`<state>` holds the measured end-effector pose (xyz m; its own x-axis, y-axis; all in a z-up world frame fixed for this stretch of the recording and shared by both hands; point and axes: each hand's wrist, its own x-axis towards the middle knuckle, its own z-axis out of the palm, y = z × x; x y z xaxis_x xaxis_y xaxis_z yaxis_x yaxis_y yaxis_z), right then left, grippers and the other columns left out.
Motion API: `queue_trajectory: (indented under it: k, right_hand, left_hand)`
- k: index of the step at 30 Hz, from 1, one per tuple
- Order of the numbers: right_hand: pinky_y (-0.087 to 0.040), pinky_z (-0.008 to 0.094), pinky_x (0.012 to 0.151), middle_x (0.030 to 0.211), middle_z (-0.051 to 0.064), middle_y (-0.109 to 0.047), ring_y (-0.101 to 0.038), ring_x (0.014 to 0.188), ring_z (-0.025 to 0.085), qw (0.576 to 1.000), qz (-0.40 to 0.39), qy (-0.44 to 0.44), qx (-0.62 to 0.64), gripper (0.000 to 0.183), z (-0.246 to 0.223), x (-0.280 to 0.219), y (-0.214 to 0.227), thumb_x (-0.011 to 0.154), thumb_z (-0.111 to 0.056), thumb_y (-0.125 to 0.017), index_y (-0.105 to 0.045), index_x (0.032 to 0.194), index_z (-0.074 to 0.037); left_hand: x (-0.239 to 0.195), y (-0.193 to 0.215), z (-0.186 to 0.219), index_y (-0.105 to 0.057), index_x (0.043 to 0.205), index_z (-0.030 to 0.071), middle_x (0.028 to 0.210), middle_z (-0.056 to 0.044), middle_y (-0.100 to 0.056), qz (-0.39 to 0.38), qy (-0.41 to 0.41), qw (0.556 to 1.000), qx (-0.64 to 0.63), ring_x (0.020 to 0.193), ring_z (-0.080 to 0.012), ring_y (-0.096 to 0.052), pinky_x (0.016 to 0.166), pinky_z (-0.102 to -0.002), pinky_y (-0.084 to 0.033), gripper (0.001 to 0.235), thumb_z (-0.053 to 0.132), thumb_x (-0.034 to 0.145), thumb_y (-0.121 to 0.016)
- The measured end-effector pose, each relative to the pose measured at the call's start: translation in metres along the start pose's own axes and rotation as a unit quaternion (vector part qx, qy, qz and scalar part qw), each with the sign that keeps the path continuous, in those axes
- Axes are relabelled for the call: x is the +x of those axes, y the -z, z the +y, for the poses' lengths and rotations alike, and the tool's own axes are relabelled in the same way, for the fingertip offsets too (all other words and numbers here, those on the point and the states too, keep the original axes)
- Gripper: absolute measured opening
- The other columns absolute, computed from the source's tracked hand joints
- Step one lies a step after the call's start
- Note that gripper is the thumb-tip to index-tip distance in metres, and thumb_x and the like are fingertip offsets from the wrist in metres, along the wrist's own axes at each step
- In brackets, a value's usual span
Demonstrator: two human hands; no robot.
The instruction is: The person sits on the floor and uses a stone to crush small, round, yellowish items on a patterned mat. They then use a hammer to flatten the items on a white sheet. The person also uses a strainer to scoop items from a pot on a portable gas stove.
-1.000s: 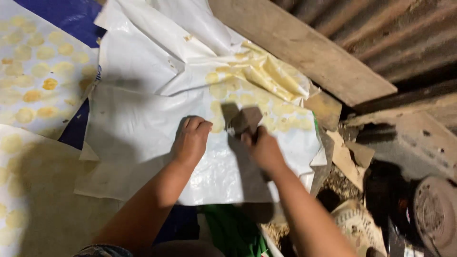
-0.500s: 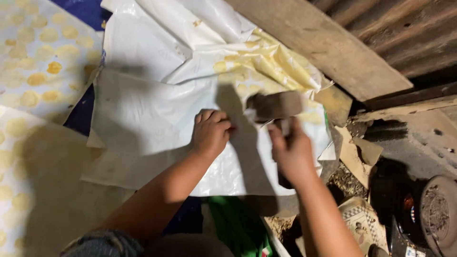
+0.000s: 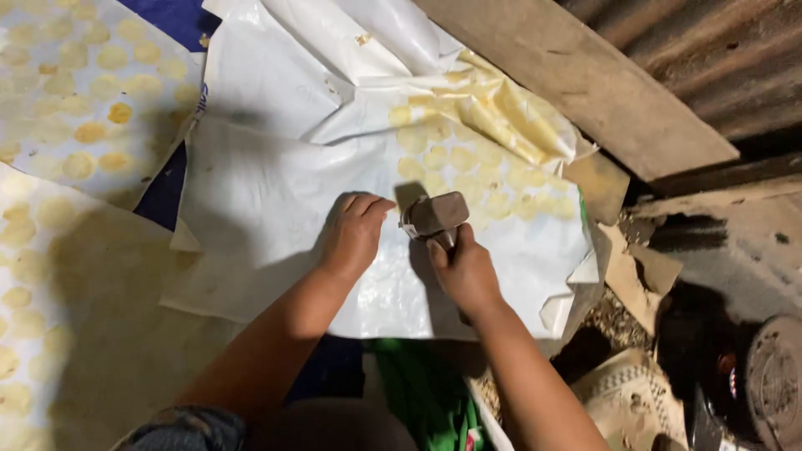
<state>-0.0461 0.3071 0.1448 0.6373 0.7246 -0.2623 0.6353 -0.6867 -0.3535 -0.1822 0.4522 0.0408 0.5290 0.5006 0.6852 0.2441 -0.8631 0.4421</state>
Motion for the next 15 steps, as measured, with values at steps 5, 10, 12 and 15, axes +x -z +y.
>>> queue_trajectory:
  k: [5, 10, 12, 15]
  right_hand:
    - [-0.051, 0.04, 0.05, 0.064, 0.019, -0.063, -0.064, 0.057, 0.03, 0.963, 0.098, -0.028, 0.249, 0.039, -0.022, -0.029, 0.069, 0.099, -0.036, -0.066, -0.063, 0.103, 0.002]
    - [-0.049, 0.03, 0.046, 0.057, 0.012, -0.055, -0.058, 0.046, 0.022, 0.889, 0.29, 0.201, 0.293, 0.008, -0.062, -0.073, 0.126, 0.102, 0.001, -0.051, -0.05, 0.096, 0.005]
    - [-0.046, 0.028, 0.044, 0.061, 0.01, -0.05, -0.052, 0.047, 0.018, 0.855, 0.314, 0.249, 0.33, 0.004, -0.044, -0.06, 0.091, 0.098, 0.009, -0.04, -0.042, 0.096, 0.006]
    - [-0.036, 0.05, 0.043, 0.052, 0.035, -0.049, -0.057, 0.051, 0.042, 0.926, 0.295, 0.128, 0.197, 0.03, 0.007, -0.014, 0.0, 0.088, -0.01, -0.062, -0.065, 0.069, 0.012]
  left_hand:
    - [0.019, 0.0, 0.02, -0.064, 0.112, -0.002, 0.097, -0.025, -0.064, -0.058, 0.089, 0.981, -0.163, 0.098, -0.0472, -0.06, 0.082, -0.051, -0.048, 0.029, 0.0, 0.084, -0.075]
    - [0.023, -0.017, 0.028, -0.066, 0.108, 0.007, 0.089, -0.012, -0.07, -0.106, 0.042, 0.993, -0.033, 0.096, -0.0323, -0.066, 0.09, -0.045, -0.048, 0.026, 0.025, 0.09, -0.072]
    - [0.019, -0.015, 0.023, -0.063, 0.111, 0.011, 0.087, -0.009, -0.071, -0.126, 0.041, 0.991, -0.035, 0.094, -0.0319, -0.067, 0.088, -0.044, -0.048, 0.03, 0.028, 0.088, -0.073]
    - [0.014, -0.015, 0.012, -0.068, 0.104, 0.003, 0.091, -0.015, -0.071, -0.085, 0.014, 0.996, 0.038, 0.1, -0.0332, -0.066, 0.09, -0.044, -0.048, 0.02, 0.015, 0.088, -0.069]
